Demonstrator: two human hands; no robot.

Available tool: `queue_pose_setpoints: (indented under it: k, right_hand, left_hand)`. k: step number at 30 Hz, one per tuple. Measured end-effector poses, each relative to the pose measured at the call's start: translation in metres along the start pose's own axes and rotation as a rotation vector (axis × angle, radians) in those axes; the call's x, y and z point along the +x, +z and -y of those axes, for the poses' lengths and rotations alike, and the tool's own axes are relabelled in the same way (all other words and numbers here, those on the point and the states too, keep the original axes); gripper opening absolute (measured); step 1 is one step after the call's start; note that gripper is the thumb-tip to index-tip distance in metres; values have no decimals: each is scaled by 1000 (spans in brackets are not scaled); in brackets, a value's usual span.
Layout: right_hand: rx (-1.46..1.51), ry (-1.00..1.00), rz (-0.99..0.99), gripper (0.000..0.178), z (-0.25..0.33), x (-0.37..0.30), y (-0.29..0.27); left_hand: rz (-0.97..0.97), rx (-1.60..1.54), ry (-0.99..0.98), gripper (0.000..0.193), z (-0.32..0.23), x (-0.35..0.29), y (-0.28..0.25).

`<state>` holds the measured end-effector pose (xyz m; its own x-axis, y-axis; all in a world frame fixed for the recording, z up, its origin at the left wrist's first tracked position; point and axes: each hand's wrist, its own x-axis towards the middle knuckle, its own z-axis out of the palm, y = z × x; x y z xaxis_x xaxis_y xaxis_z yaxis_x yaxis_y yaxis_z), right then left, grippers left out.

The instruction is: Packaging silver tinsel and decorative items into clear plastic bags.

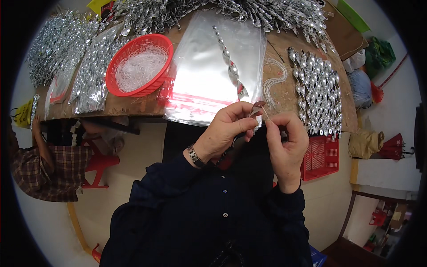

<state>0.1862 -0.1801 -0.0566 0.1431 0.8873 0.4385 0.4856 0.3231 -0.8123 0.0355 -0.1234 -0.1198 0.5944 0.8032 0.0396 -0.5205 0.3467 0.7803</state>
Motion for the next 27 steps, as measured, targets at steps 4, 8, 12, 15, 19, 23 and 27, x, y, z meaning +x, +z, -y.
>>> queue_pose_setpoints:
  k: [4,8,12,15,19,23,27]
  right_hand:
    - [-17,-10,9,7,-4,-1,0]
    - [-17,-10,16,6,-4,-2,1]
    - [-29,-11,18,6,-4,-2,1]
    - [-33,-6,15,6,-4,-2,2]
    - [-34,-21,25,6,-6,-2,3]
    - [-35,2,23,6,-9,-4,3]
    - [-23,8,26,5,-9,-3,3]
  left_hand:
    - [7,19,-1,23,-1,-1,2]
    - [-3,16,-10,24,-1,-2,2]
    - [-14,12,-15,25,-1,-3,2]
    - [-19,6,-31,27,-1,-3,3]
    - [-37,6,-37,28,0,-4,2]
    - [-21,7,-30,27,2,-5,3]
    - [-22,16,-9,26,5,-5,3]
